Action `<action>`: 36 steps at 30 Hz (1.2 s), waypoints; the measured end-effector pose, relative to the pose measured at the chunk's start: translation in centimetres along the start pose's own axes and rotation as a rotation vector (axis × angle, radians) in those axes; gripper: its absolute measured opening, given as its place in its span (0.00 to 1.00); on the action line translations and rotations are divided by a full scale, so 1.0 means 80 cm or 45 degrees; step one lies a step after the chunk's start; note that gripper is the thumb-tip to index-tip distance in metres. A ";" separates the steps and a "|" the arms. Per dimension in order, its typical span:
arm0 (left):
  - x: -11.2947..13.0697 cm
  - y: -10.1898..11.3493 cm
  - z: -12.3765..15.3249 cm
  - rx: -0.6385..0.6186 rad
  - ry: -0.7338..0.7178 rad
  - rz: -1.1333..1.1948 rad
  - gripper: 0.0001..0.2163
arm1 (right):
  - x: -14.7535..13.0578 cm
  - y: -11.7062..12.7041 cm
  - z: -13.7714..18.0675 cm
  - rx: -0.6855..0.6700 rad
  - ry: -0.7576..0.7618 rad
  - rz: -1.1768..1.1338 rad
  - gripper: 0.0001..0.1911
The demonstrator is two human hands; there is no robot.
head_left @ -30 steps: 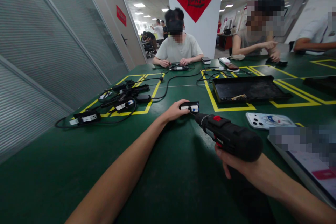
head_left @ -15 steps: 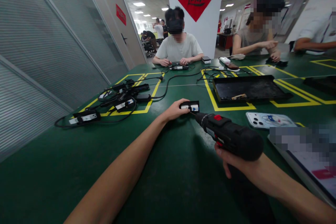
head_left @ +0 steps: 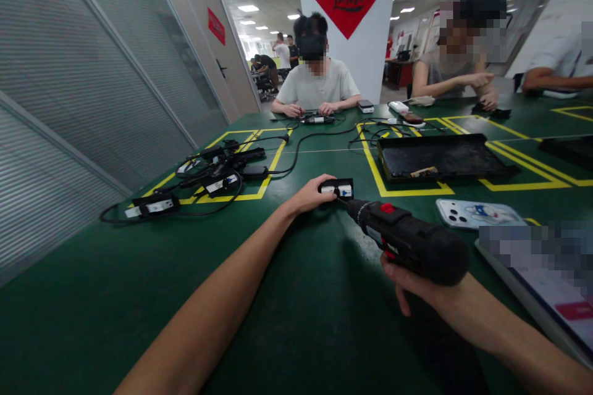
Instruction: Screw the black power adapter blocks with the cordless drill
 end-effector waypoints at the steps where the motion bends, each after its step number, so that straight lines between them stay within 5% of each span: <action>1: 0.001 0.000 0.000 0.000 -0.003 0.000 0.23 | 0.000 0.000 0.000 0.001 0.002 -0.005 0.12; 30: 0.006 0.000 0.003 0.023 0.041 -0.020 0.23 | -0.013 0.004 0.005 0.061 0.029 0.002 0.09; 36: 0.002 0.000 0.001 0.031 0.024 -0.007 0.23 | -0.010 0.002 0.004 0.034 -0.005 0.056 0.15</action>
Point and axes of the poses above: each hand's wrist, its own z-axis away from the middle knuckle, its own y-axis out of the back of the hand, x = y × z, the point moved 5 cm from there along -z, towards the middle knuckle
